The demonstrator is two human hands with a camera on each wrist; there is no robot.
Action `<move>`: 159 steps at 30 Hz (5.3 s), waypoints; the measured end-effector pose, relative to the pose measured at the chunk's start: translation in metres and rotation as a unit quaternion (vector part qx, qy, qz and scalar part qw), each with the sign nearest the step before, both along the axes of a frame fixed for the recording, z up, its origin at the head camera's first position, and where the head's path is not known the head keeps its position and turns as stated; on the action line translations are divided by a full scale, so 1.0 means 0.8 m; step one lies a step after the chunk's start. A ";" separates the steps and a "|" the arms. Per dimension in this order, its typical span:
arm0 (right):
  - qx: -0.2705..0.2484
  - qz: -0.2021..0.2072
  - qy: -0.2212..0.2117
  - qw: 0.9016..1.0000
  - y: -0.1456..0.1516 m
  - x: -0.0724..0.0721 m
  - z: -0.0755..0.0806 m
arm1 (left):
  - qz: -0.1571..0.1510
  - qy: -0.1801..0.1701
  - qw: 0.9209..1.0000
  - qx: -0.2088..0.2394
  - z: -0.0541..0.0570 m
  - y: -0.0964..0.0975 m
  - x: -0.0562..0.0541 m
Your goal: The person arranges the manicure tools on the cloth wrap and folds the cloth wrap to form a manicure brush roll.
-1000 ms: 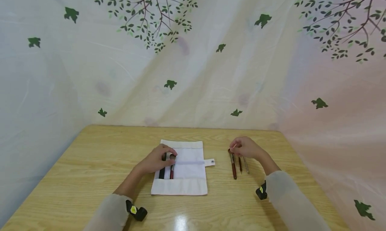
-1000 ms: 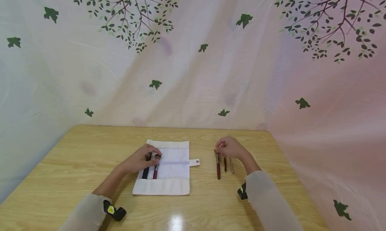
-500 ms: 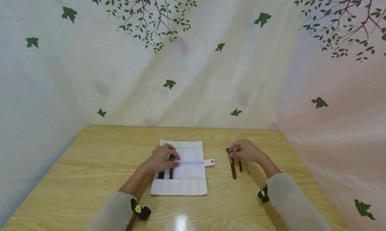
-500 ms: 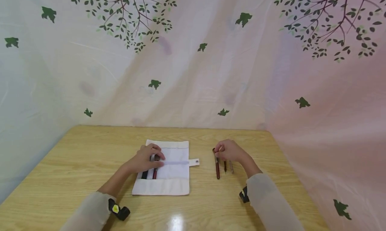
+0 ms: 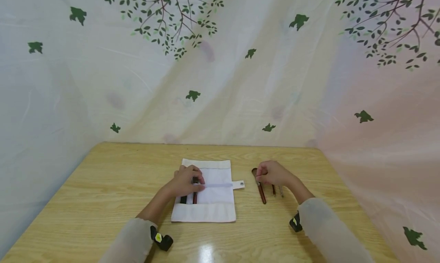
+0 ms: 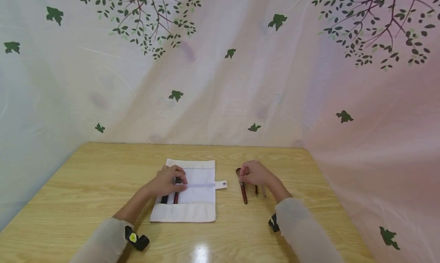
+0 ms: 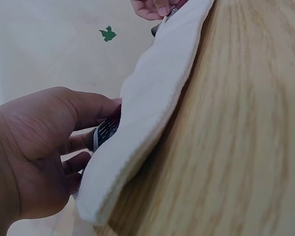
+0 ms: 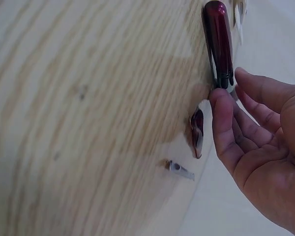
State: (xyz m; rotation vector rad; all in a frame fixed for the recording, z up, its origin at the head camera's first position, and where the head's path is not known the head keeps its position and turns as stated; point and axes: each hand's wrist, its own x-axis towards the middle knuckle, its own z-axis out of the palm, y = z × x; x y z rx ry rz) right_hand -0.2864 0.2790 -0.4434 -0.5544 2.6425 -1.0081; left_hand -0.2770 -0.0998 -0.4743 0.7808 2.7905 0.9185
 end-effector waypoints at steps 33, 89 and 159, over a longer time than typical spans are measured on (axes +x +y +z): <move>-0.005 -0.035 -0.046 0.998 -0.043 0.001 -0.003 | 0.002 -0.088 0.996 0.017 -0.002 -0.008 -0.012; -0.276 -0.108 0.033 0.955 -0.199 -0.037 -0.002 | 0.016 -0.099 0.995 0.010 -0.002 -0.005 -0.011; -0.242 -0.125 -0.093 0.958 -0.227 -0.029 -0.029 | -0.025 -0.089 0.995 0.037 -0.027 -0.014 -0.023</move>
